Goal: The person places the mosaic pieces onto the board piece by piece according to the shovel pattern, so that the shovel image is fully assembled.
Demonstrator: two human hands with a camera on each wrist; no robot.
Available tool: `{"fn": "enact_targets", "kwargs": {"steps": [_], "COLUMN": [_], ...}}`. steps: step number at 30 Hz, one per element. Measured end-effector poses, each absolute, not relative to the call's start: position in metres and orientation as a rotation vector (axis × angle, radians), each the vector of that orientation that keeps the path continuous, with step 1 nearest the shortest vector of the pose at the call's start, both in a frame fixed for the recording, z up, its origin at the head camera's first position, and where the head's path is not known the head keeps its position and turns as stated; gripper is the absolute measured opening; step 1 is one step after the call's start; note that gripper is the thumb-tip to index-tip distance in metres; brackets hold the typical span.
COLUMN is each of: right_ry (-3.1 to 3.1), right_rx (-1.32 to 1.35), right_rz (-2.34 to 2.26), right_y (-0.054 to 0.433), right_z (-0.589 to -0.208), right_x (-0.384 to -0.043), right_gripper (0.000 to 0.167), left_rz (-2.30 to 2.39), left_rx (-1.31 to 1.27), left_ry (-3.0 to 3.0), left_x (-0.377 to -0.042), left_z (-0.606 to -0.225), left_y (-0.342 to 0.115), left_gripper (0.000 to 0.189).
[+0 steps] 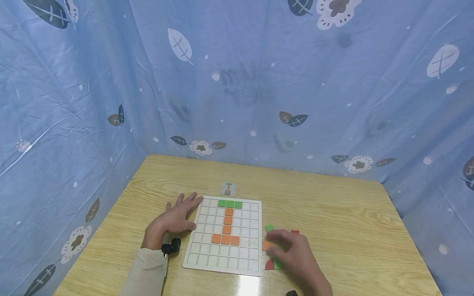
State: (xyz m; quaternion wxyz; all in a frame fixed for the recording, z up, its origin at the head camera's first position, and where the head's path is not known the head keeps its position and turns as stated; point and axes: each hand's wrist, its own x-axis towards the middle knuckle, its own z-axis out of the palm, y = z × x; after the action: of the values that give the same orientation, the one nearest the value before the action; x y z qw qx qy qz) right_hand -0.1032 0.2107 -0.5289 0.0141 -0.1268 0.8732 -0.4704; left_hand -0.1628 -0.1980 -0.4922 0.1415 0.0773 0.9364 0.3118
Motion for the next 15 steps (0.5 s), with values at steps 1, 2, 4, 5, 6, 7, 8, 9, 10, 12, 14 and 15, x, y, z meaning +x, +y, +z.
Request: {"fn": "enact_targets", "kwargs": {"steps": [1,2,4,5,6,7,8,9,10,12,14,15], "right_ry": [2.728,2.732,2.742,2.748,2.749,2.753,2.764,2.774,2.787,2.809,2.845,2.860], "right_rx": [-0.400,-0.397,-0.401,-0.398,-0.394,-0.398,-0.408,-0.420,-0.435,-0.467,-0.505,-0.519], "right_rz": [-1.450,-1.440,-1.414,-1.397,-1.388,-1.376,-1.365,-1.356,-1.348,-1.343,-1.330,-1.324], "right_y": [0.2107,0.2106,0.2109,0.2111,0.2114,0.2117,0.2119,0.2121,0.2122,0.2120,0.2115,0.2113], "right_z": [-0.5287,-0.5286,-0.5290,-0.5292,-0.5293,-0.5295,-0.5300,-0.5304,-0.5307,-0.5312,-0.5319,-0.5321], "right_x": [-0.1027,-0.1022,-0.1018,-0.1018,-0.1019,-0.1019,-0.1021,-0.1023,-0.1024,-0.1025,-0.1025,-0.1026], "right_gripper": [0.032,0.031,0.031,0.031,0.031,0.031,0.031,0.032,0.032,0.033,0.036,0.037], "left_rz": [0.901,0.899,0.896,0.895,0.892,0.889,0.884,0.879,0.877,0.871,0.869,0.874], "left_rx": [0.224,0.224,0.226,0.227,0.229,0.230,0.231,0.233,0.234,0.235,0.234,0.233], "left_ry": [2.704,2.704,2.704,2.705,2.706,2.707,2.709,2.711,2.712,2.713,2.712,2.711], "left_x": [-0.1629,-0.1629,-0.1628,-0.1628,-0.1629,-0.1630,-0.1630,-0.1632,-0.1632,-0.1633,-0.1630,-0.1630], "left_z": [-0.4922,-0.4925,-0.4928,-0.4929,-0.4931,-0.4933,-0.4937,-0.4938,-0.4939,-0.4939,-0.4935,-0.4932], "left_y": [-0.1981,-0.1982,-0.1982,-0.1982,-0.1983,-0.1983,-0.1984,-0.1983,-0.1983,-0.1983,-0.1982,-0.1982], "left_gripper": [0.095,0.095,0.095,0.095,0.095,0.095,0.095,0.095,0.095,0.095,0.095,0.095]}}
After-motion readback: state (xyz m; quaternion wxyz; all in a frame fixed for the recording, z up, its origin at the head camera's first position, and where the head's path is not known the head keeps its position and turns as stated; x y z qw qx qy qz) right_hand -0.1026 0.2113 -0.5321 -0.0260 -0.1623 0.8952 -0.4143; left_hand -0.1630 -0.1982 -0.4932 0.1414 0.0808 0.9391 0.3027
